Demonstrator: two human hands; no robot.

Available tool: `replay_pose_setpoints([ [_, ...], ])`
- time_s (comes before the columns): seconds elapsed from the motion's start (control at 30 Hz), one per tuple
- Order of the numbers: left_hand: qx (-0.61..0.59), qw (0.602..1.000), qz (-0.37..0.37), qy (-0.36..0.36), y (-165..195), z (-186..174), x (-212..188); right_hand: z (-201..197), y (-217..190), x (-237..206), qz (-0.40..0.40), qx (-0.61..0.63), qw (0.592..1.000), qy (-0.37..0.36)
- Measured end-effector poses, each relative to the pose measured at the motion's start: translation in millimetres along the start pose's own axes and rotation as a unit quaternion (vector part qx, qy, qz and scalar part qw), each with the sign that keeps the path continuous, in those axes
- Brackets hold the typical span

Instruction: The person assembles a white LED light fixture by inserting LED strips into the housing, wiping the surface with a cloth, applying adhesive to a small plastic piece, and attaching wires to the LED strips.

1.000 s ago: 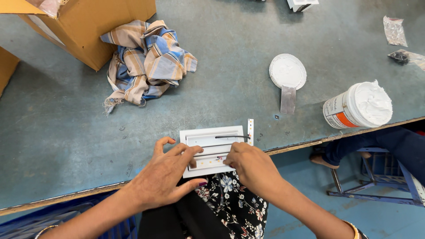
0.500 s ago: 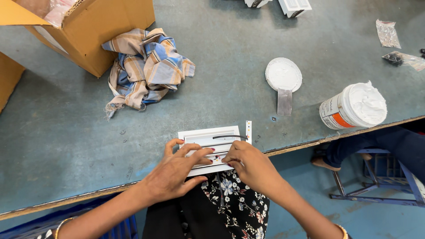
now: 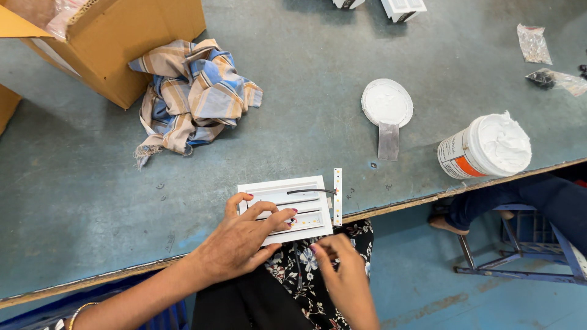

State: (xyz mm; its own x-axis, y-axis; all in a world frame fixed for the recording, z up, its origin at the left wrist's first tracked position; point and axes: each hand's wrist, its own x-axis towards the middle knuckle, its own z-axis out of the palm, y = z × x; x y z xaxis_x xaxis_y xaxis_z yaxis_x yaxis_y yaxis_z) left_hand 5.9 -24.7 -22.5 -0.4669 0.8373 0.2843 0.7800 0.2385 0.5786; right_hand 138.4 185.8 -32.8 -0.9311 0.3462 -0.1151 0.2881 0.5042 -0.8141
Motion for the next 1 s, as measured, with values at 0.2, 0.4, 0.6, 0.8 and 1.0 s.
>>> replay_pose_setpoints([
  [0.2,0.016,1.0,0.008,0.002,-2,5,-5,61,58,2,0.076,0.337,0.926,-0.156],
  [0.4,0.037,0.998,0.032,0.04,0,12,-11,101,100,3,0.094,0.375,0.912,-0.138],
  [0.6,0.051,0.997,0.039,0.039,8,14,-18,104,95,1,0.144,0.341,0.922,-0.109],
  [0.8,-0.005,0.999,0.016,0.039,5,20,-21,92,80,-6,0.245,0.424,0.864,-0.119],
  [1.0,-0.017,0.995,0.012,0.099,6,31,-31,102,92,-6,0.258,0.392,0.877,-0.104],
])
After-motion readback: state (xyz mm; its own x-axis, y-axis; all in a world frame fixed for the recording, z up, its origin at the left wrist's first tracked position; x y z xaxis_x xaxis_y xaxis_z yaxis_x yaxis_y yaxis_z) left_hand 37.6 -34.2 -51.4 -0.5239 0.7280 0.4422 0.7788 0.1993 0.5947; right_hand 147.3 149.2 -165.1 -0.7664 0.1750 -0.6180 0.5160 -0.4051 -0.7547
